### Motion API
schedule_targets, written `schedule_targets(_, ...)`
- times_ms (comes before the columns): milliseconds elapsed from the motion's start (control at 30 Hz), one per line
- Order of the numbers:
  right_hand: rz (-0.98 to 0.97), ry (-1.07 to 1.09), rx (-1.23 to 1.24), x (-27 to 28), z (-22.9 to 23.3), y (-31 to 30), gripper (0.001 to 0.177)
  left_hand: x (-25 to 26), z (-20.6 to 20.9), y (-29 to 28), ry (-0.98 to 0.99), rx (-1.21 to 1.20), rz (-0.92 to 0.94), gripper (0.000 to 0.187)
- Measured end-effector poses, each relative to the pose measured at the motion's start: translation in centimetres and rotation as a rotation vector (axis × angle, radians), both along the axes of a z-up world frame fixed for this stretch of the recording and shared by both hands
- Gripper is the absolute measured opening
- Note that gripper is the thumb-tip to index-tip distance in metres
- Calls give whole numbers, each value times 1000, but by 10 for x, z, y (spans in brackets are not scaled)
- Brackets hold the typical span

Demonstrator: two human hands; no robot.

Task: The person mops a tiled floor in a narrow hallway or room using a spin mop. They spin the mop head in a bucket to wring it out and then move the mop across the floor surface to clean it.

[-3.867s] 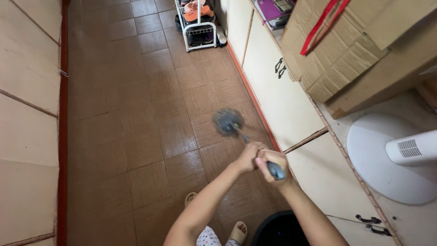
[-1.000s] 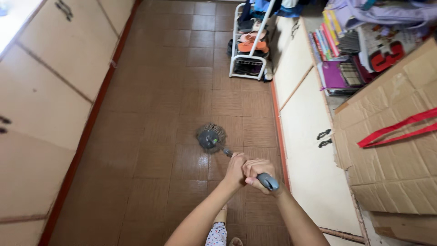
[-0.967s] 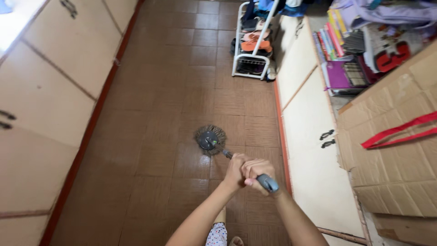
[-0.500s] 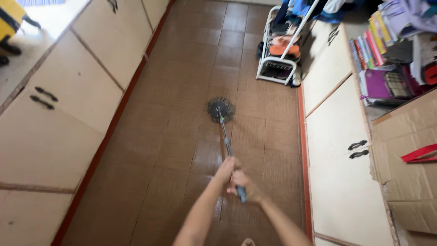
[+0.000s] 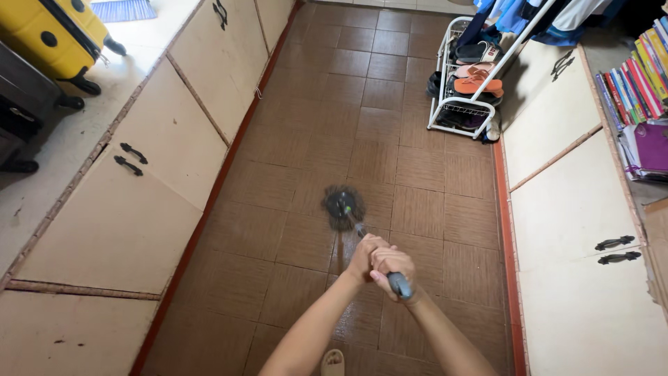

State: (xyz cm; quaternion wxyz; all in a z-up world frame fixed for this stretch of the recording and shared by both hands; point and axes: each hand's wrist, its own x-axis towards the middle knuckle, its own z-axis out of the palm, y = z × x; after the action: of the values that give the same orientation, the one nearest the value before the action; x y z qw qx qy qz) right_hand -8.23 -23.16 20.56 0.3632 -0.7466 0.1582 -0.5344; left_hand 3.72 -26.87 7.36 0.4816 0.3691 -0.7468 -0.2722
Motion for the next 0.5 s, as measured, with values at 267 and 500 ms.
schedule_targets(267, -218, 309, 233, 42, -82, 30, 29, 73, -44, 8, -180, 23, -23, 31)
schedule_targets(500, -89, 257, 278, 55, -63, 96, 27, 85, -17, 69, -225, 274, -172, 17)
